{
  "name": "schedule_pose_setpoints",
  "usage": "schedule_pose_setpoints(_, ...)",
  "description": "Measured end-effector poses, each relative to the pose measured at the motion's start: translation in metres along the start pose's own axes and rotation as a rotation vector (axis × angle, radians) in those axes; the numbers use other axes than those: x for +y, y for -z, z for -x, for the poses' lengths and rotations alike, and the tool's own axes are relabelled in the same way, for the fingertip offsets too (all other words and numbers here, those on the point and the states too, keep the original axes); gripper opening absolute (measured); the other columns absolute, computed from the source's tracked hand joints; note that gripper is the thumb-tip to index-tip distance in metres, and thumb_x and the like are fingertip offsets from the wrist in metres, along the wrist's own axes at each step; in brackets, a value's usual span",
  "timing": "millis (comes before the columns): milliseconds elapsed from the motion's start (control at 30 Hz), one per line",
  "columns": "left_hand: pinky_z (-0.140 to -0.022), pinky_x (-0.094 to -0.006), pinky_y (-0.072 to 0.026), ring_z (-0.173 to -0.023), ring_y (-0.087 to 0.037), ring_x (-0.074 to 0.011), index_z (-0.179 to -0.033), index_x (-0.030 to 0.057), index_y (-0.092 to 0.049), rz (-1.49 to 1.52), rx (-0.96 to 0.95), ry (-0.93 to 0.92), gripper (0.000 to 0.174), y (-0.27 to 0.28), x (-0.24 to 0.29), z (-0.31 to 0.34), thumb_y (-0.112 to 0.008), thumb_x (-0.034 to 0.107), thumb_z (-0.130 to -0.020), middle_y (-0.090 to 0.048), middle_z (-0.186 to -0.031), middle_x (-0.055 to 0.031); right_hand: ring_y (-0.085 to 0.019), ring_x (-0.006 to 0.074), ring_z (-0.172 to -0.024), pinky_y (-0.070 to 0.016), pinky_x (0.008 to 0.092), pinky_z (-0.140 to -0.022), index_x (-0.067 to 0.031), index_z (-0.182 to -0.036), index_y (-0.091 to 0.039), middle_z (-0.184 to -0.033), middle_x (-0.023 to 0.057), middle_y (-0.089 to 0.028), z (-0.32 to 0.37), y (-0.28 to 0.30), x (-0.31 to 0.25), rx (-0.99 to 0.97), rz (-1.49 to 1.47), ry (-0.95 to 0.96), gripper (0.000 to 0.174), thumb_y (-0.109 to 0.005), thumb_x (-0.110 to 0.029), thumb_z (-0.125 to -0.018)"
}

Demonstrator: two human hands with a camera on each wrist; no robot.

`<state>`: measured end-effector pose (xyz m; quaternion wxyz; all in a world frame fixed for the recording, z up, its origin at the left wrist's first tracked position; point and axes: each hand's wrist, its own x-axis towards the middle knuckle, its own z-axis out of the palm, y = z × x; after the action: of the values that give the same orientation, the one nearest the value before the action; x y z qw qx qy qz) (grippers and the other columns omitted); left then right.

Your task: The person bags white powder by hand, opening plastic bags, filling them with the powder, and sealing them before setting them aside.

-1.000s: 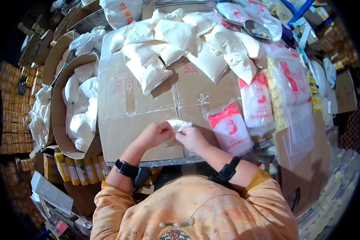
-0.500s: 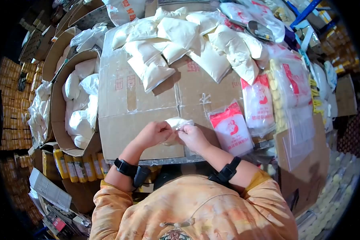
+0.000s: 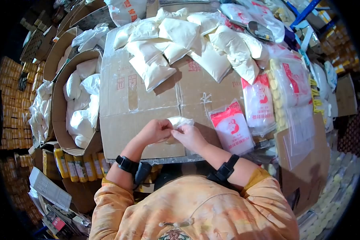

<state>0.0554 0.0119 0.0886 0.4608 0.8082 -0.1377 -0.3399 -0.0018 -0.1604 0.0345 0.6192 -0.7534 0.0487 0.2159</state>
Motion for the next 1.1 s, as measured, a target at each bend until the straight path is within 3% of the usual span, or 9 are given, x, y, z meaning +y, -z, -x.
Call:
schedule_pose_setpoints(200,-0.057,-0.027,-0.0451,-0.057,-0.053,-0.0133,-0.078,0.0007,-0.062,0.124,-0.154,-0.022,0.016,0.003,-0.007,-0.01,-0.061,0.017,-0.078,-0.059,-0.063,-0.0051,-0.061,0.0367,-0.078,-0.0481,0.0409,-0.068,0.0018,-0.083,-0.063,-0.079,0.0229,-0.062,0.014,0.004,-0.038,0.054,0.388,0.023,0.026,-0.059,-0.023,-0.081)
schedule_pose_setpoints(300,-0.059,-0.0296,-0.0464,-0.057,-0.056,-0.0191,-0.078,0.0003,-0.062,-0.181,0.002,-0.171,0.021,-0.002,-0.003,-0.015,-0.061,0.021,-0.079,-0.061,-0.066,-0.0096,-0.06,0.0383,-0.081,-0.0477,0.0423,-0.069,0.001,-0.085,-0.062,-0.082,0.0236,-0.062,0.007,-0.002,-0.012,0.101,0.302,0.038,0.022,-0.057,-0.02,-0.08)
schedule_pose_setpoints(333,-0.059,-0.0375,-0.0464,-0.063,-0.058,-0.0328,-0.075,0.0025,-0.062,-0.22,0.057,-0.177,0.016,-0.004,-0.001,-0.015,-0.061,0.019,-0.075,-0.06,-0.069,-0.0166,-0.06,0.0382,-0.082,-0.0477,0.0422,-0.07,0.0006,-0.086,-0.062,-0.082,0.0235,-0.062,0.006,-0.002,-0.008,0.101,0.252,0.029,0.021,-0.057,-0.019,-0.081)
schedule_pose_setpoints(467,-0.062,-0.0364,-0.0475,-0.068,-0.06,-0.0308,-0.081,0.0041,-0.062,-0.143,-0.002,-0.186,0.019,0.0,0.006,-0.009,-0.065,0.021,-0.072,-0.062,-0.073,-0.0145,-0.06,0.0374,-0.082,-0.0475,0.0415,-0.071,-0.0006,-0.088,-0.062,-0.083,0.0229,-0.062,0.001,-0.004,0.017,0.087,0.09,0.075,0.018,-0.055,-0.016,-0.081)
schedule_pose_setpoints(567,-0.064,-0.0352,-0.0478,-0.07,-0.061,-0.0285,-0.086,0.0049,-0.062,-0.126,-0.041,-0.218,0.021,0.004,0.007,-0.002,-0.066,0.022,-0.073,-0.063,-0.076,-0.0128,-0.061,0.0366,-0.082,-0.0475,0.0401,-0.071,-0.0016,-0.09,-0.062,-0.083,0.022,-0.062,0.007,0.003,-0.004,0.132,0.305,0.097,0.017,-0.055,-0.014,-0.081)
schedule_pose_setpoints(633,-0.065,-0.034,-0.0476,-0.071,-0.061,-0.0257,-0.09,0.0047,-0.062,-0.17,-0.032,-0.249,0.02,0.003,0.008,0.0,-0.063,0.02,-0.078,-0.064,-0.079,-0.0116,-0.06,0.0372,-0.082,-0.0473,0.0401,-0.07,-0.0012,-0.09,-0.061,-0.083,0.0228,-0.062,0.009,0.003,-0.014,0.133,0.254,0.095,0.017,-0.054,-0.014,-0.082)
schedule_pose_setpoints(767,-0.064,-0.0362,-0.0476,-0.069,-0.061,-0.0293,-0.084,0.0045,-0.062,-0.235,-0.012,-0.214,0.019,-0.001,0.006,-0.005,-0.062,0.022,-0.076,-0.063,-0.075,-0.0133,-0.059,0.0393,-0.081,-0.0467,0.041,-0.069,-0.0005,-0.086,-0.059,-0.083,0.024,-0.06,0.008,0.001,-0.016,0.163,0.178,0.06,0.015,-0.054,-0.013,-0.082)
schedule_pose_setpoints(867,-0.063,-0.039,-0.0479,-0.07,-0.06,-0.0345,-0.081,0.0049,-0.061,-0.277,0.023,-0.208,0.019,-0.003,0.001,-0.009,-0.06,0.023,-0.074,-0.062,-0.076,-0.0162,-0.06,0.0169,-0.069,-0.0483,0.0309,-0.065,0.0018,-0.084,-0.058,-0.075,0.0109,-0.063,0.002,-0.001,0.009,0.161,0.259,0.108,0.014,-0.054,-0.011,-0.088)
schedule_pose_setpoints(1100,-0.06,-0.0365,-0.0464,-0.066,-0.059,-0.0334,-0.075,0.0037,-0.062,-0.333,0.07,-0.181,0.022,-0.007,-0.005,-0.012,-0.061,0.026,-0.079,-0.061,-0.073,-0.0181,-0.061,0.0163,-0.069,-0.049,0.03,-0.066,0.002,-0.086,-0.06,-0.075,0.0105,-0.064,0.003,0.0,-0.001,0.143,0.288,0.073,0.013,-0.053,-0.009,-0.087)
